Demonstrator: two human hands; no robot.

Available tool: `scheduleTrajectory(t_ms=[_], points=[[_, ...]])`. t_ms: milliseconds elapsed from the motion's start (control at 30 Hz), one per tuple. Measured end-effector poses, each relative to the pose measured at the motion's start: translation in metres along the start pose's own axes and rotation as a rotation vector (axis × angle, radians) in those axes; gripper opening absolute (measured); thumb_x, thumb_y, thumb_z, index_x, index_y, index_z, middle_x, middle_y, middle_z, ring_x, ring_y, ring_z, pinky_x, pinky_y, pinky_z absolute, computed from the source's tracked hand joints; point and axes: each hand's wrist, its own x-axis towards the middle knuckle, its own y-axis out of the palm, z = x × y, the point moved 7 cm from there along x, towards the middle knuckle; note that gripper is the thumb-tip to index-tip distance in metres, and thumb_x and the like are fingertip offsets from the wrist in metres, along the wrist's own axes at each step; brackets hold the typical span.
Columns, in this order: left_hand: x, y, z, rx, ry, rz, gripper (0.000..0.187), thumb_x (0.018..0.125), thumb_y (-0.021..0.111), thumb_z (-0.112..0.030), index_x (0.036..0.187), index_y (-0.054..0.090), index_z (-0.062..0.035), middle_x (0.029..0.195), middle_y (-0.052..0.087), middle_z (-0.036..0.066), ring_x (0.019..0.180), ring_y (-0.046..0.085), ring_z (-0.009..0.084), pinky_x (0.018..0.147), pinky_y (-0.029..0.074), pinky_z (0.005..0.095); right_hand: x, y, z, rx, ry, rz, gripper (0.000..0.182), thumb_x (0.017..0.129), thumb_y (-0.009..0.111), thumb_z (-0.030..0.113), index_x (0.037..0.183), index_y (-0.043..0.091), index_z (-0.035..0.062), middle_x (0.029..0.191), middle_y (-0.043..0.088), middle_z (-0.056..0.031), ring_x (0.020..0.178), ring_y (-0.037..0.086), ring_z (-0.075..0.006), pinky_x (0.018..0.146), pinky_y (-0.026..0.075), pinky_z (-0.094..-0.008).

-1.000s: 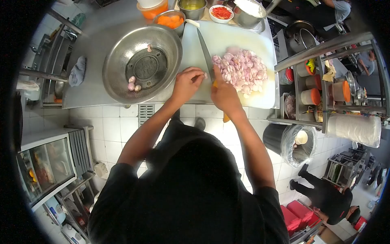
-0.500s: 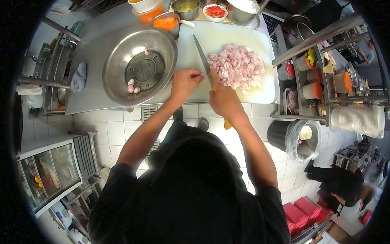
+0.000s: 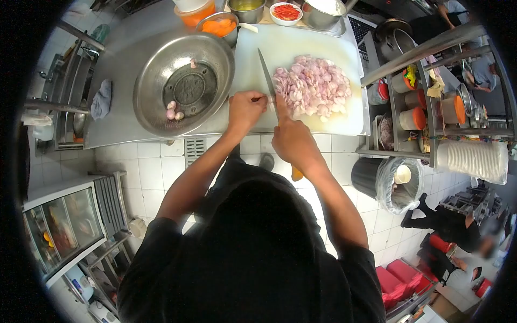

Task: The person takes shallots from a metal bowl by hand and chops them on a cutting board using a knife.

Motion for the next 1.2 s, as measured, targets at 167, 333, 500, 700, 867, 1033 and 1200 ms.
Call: scheduleTrajectory(t_ms=[167,333,500,700,867,1033,1200], points=[[0.002,0.004,0.010,-0.164,-0.084,0.023,0.018,0.086,0.069,-0.010,0.090,0.076,0.0055,0.074,0.075,0.011,0.066,0.073,0.0157,0.064,0.056,0.0273,0.034,0.025,-0.016,0.030,-0.081,-0.116,0.075,0.092,0.053,0.005,0.158,0.019,0.0032,0.084,0.068,-0.0322,0.083,0.067,-0.0496,0.081,0.052,-0.0561],[0.001,-0.001,0.004,-0.204,-0.106,0.061,0.017,0.086,0.071,-0.008,0.094,0.075,0.0068,0.078,0.075,0.011,0.067,0.072,0.0138,0.065,0.057,0.0251,0.033,0.005,-0.009,0.028,-0.066,-0.063,0.078,0.091,0.056,0.007,0.159,0.018,0.0064,0.092,0.068,-0.0337,0.088,0.066,-0.0509,0.083,0.050,-0.0558],[0.000,-0.002,0.005,-0.253,-0.156,0.058,0.016,0.086,0.071,-0.007,0.093,0.076,0.0062,0.080,0.076,0.011,0.068,0.071,0.0130,0.066,0.057,0.0247,0.003,-0.004,0.005,-0.023,0.033,0.035,0.078,0.092,0.055,0.007,0.159,0.017,0.0068,0.092,0.068,-0.0343,0.088,0.066,-0.0513,0.083,0.050,-0.0565],[0.002,-0.002,0.010,-0.311,-0.152,0.059,0.017,0.086,0.072,-0.008,0.093,0.075,0.0067,0.079,0.075,0.010,0.069,0.071,0.0130,0.066,0.057,0.0246,0.044,0.029,-0.010,0.005,-0.112,-0.150,0.076,0.091,0.051,0.005,0.159,0.016,0.0047,0.083,0.067,-0.0335,0.083,0.066,-0.0512,0.081,0.052,-0.0564],[0.000,0.000,0.010,-0.297,-0.152,0.082,0.017,0.087,0.073,-0.008,0.094,0.075,0.0073,0.079,0.075,0.011,0.069,0.071,0.0132,0.066,0.058,0.0249,0.013,-0.004,0.008,-0.014,-0.022,0.008,0.078,0.091,0.052,0.006,0.159,0.015,0.0063,0.085,0.067,-0.0341,0.085,0.066,-0.0514,0.082,0.051,-0.0566],[0.001,0.000,0.011,-0.322,-0.156,0.078,0.017,0.087,0.074,-0.009,0.094,0.076,0.0066,0.080,0.075,0.010,0.070,0.071,0.0123,0.066,0.058,0.0250,-0.004,-0.002,0.014,-0.046,0.095,0.068,0.080,0.093,0.056,0.008,0.160,0.013,0.0081,0.090,0.067,-0.0350,0.090,0.065,-0.0526,0.085,0.048,-0.0579],[0.001,0.000,0.011,-0.316,-0.149,0.084,0.014,0.087,0.072,-0.006,0.093,0.075,0.0067,0.079,0.075,0.009,0.069,0.070,0.0116,0.066,0.057,0.0246,0.027,0.028,-0.006,0.020,0.008,-0.040,0.076,0.093,0.052,0.006,0.159,0.015,0.0061,0.087,0.067,-0.0339,0.086,0.066,-0.0512,0.081,0.051,-0.0564]])
